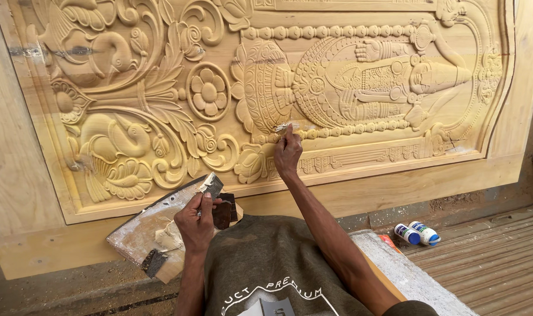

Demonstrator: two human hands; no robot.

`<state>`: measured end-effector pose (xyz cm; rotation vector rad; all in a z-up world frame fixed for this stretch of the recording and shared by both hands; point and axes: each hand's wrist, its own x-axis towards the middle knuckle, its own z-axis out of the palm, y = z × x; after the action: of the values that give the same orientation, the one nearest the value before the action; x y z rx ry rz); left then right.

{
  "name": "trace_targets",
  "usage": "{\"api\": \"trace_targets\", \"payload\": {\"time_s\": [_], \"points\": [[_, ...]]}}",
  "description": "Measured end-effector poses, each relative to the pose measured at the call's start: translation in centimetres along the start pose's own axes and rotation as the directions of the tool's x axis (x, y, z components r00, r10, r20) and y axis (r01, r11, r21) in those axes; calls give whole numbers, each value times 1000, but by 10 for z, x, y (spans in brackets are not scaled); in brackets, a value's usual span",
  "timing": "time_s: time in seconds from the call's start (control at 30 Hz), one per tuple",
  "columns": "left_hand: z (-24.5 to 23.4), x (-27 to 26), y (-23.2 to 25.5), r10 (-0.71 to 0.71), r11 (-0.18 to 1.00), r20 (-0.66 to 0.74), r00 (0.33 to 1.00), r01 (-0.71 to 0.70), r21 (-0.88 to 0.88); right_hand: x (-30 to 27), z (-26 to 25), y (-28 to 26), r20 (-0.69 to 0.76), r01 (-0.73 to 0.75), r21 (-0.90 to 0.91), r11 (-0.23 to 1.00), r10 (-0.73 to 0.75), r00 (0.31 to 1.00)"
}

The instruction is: The person applies white putty into the intricate carvings of a wooden door using a small handheld applicator.

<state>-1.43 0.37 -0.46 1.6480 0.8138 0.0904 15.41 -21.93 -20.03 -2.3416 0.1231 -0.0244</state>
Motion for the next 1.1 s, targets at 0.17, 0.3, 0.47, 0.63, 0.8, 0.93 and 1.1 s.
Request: {"api": "trace_targets", "payload": {"time_s": [0.17, 0.3, 0.47, 0.63, 0.8, 0.93, 1.1], "points": [[1, 2, -4, 29, 999, -9, 1000, -29, 14, 5, 9, 1, 30, 9, -40, 999, -7, 1000], [1, 1, -7, 38, 999, -28, 999, -39, -17, 0, 9, 3, 37, 7, -14, 1000, -7, 999], [-2, 0, -8, 43, 999, -50, 998, -42, 19, -2, 8, -5, 55, 83, -7, 997, -82, 995], [-3, -3, -8, 31, 999, -46, 998, -31, 6, -8, 9, -21, 105, 177, -93, 980, -167, 980], [6, 2, -1, 26, 998, -35, 999, -28, -51, 0, -9, -20, 68, 73, 82, 994, -79, 995], [2, -1, -2, 18, 1000, -49, 999, -20, -21, 0, -7, -10, -20, 74, 67, 995, -72, 997], [1, -4, -5, 22, 1000, -48, 999, -21, 4, -2, 9, -4, 65, 132, -75, 988, -127, 990]]}}
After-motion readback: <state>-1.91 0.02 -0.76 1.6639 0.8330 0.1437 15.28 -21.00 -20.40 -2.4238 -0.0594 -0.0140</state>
